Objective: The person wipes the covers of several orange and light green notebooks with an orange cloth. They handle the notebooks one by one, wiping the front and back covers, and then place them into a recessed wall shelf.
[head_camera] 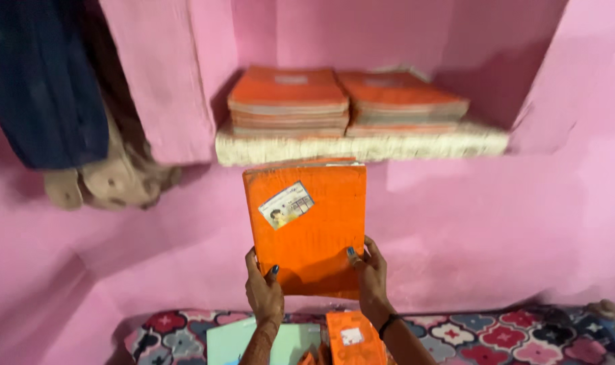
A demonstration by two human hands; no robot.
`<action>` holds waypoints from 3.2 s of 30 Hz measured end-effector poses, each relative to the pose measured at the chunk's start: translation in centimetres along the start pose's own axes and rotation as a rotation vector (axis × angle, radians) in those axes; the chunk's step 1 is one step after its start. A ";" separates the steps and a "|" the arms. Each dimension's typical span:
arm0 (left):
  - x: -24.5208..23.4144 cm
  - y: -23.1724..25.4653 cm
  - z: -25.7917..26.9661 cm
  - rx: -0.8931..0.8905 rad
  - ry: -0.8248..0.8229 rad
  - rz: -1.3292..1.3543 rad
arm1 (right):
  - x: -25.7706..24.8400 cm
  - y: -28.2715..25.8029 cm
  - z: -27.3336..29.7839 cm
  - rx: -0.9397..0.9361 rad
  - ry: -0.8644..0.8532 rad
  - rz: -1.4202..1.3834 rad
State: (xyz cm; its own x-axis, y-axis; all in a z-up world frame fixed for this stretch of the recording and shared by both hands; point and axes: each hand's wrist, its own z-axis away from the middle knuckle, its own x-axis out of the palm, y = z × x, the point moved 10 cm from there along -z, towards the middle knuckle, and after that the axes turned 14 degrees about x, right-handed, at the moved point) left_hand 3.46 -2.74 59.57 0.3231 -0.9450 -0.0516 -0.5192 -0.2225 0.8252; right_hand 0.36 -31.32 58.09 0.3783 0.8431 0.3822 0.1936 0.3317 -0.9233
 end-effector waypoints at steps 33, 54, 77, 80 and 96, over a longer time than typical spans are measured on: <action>18.0 26.5 -17.8 0.177 0.281 0.034 | -6.3 -36.1 -9.7 -0.241 0.202 0.440; 21.1 31.4 -20.5 0.782 -0.645 -0.334 | -2.4 -40.1 -8.4 -0.562 0.109 1.116; 22.8 29.0 -22.1 0.710 -0.495 -0.607 | -3.5 -37.3 -13.3 -0.675 0.300 1.165; 23.1 28.8 -22.3 0.685 -0.500 -0.636 | -3.4 -37.4 -13.5 -0.662 0.321 1.182; 22.4 29.8 -21.4 0.754 -0.432 -0.585 | -3.8 -36.3 -13.3 -0.588 0.330 1.196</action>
State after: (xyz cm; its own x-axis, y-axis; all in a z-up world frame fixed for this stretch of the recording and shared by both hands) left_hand 12.15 -25.43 95.02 0.4500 -0.6142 -0.6483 -0.7799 -0.6239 0.0498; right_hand 3.97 -52.21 90.71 0.7644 0.3188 -0.5604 -0.0796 -0.8159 -0.5728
